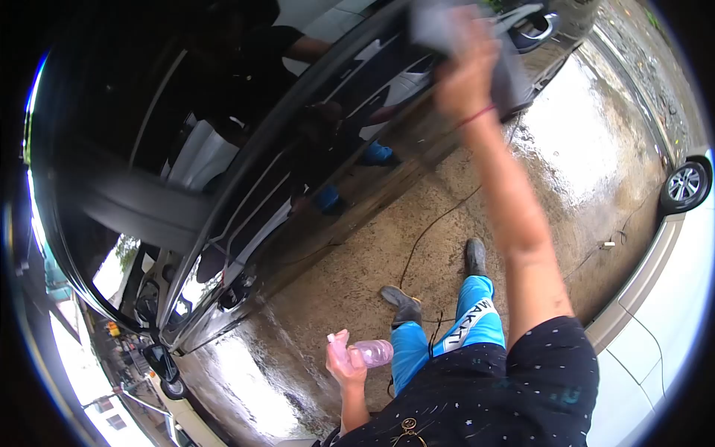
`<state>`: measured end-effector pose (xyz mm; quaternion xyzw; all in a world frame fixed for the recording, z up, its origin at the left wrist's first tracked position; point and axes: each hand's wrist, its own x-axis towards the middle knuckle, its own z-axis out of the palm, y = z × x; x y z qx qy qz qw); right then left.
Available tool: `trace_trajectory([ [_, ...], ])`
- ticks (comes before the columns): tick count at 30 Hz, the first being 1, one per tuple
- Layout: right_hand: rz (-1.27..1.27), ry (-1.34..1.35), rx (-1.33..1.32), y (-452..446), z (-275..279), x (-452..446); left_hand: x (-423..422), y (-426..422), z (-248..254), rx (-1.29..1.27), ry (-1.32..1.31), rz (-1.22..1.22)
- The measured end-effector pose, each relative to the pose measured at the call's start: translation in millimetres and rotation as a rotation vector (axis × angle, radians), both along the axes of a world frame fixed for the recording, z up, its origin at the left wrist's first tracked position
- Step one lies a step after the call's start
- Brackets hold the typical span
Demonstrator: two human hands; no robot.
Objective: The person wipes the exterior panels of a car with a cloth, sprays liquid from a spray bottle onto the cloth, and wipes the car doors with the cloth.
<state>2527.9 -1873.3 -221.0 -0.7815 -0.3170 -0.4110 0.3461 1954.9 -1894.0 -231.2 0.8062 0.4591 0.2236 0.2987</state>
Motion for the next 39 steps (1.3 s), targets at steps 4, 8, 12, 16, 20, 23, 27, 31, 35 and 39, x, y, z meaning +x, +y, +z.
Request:
trace_trajectory([
  [4,0.058,0.38,0.438,17.0,-31.9,60.0,-50.1,29.2,-2.0,-0.018,0.094,-0.083],
  [8,0.214,0.453,0.131,135.5,1.8,-280.2,-83.3,53.2,-2.6,-0.029,0.164,-0.097],
  [12,1.09,0.768,-0.585,177.6,35.8,-431.1,-76.8,69.1,5.7,-0.032,0.143,-0.143],
  [16,1.134,0.52,-0.123,134.1,5.6,-331.9,-45.1,65.0,0.3,0.015,0.126,-0.248],
  [20,0.413,0.451,-0.08,35.1,52.7,-137.1,-5.3,45.6,-4.6,-0.004,0.117,-0.264],
  [23,0.172,0.402,0.139,-29.3,46.8,31.2,35.6,13.3,-17.5,-0.01,0.185,-0.271],
  [27,-0.232,0.298,0.171,-116.5,12.7,303.2,113.7,-28.9,-21.3,0.013,0.251,-0.273],
  [31,0.024,0.468,0.485,-84.5,59.3,209.6,217.1,-69.6,-5.3,-0.05,0.157,-0.337],
  [35,0.307,0.542,-0.042,-98.0,62.5,138.5,300.5,-82.9,9.3,0.056,0.186,-0.595],
  [39,-0.051,0.305,0.194,-150.8,49.7,323.8,359.6,-84.6,45.4,0.109,0.053,-0.642],
])
